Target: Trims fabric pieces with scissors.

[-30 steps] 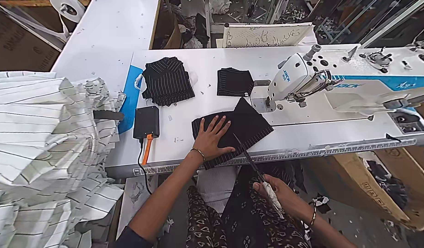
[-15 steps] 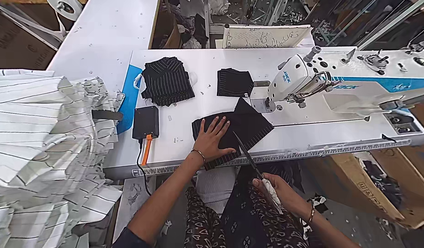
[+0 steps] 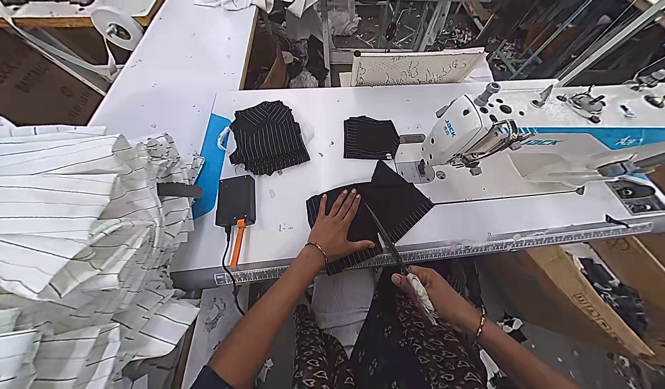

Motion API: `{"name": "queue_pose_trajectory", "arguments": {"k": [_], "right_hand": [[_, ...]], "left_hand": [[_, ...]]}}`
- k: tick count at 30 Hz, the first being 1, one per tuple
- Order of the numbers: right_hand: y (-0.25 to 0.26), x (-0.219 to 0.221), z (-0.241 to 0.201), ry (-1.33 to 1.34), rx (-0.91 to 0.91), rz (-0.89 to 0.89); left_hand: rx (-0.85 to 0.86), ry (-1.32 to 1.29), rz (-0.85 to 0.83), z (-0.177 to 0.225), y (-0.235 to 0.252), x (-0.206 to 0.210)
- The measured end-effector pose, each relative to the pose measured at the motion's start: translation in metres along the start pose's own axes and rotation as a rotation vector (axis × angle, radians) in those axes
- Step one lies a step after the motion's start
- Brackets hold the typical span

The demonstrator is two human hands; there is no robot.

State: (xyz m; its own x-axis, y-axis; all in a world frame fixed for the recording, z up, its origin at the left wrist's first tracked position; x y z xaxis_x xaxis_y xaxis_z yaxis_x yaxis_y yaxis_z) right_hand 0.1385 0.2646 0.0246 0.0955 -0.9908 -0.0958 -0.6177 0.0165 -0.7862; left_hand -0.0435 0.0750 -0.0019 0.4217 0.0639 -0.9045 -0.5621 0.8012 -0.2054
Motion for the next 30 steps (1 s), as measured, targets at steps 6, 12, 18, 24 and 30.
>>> {"name": "queue_pose_trajectory", "arguments": {"k": [6, 12, 18, 24, 30], "right_hand": [[0.002, -0.001, -0.002, 0.043, -0.031, -0.007], [0.011, -0.003, -0.025, 0.082, -0.017, -0.055], [0.012, -0.004, -0.026, 0.108, -0.032, -0.042], [0.021, -0.006, -0.043, 0.063, -0.039, -0.055], [-0.009, -0.017, -0.021, 0.146, -0.015, -0.080]], "left_hand": [[0.002, 0.005, 0.028, 0.000, -0.001, 0.001], [-0.022, 0.005, 0.050, 0.000, -0.002, 0.001], [-0.017, 0.001, 0.067, 0.000, -0.002, 0.002], [0.014, -0.016, 0.110, 0.000, -0.004, 0.001], [0.068, -0.055, -0.094, 0.005, -0.027, -0.028]]}}
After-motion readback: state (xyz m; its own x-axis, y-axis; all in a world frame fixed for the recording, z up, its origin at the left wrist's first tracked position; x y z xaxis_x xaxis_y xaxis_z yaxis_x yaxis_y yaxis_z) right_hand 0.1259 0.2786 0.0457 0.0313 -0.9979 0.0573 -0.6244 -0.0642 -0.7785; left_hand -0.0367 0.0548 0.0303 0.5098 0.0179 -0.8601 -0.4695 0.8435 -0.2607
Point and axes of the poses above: each hand's wrist, its own y-axis towards the middle knuckle, its own x-axis out of the palm, z = x × y, the point moved 2 cm from there along y, towards the middle knuckle, and after that the axes turned 6 degrees about x, right-handed, at the moved point
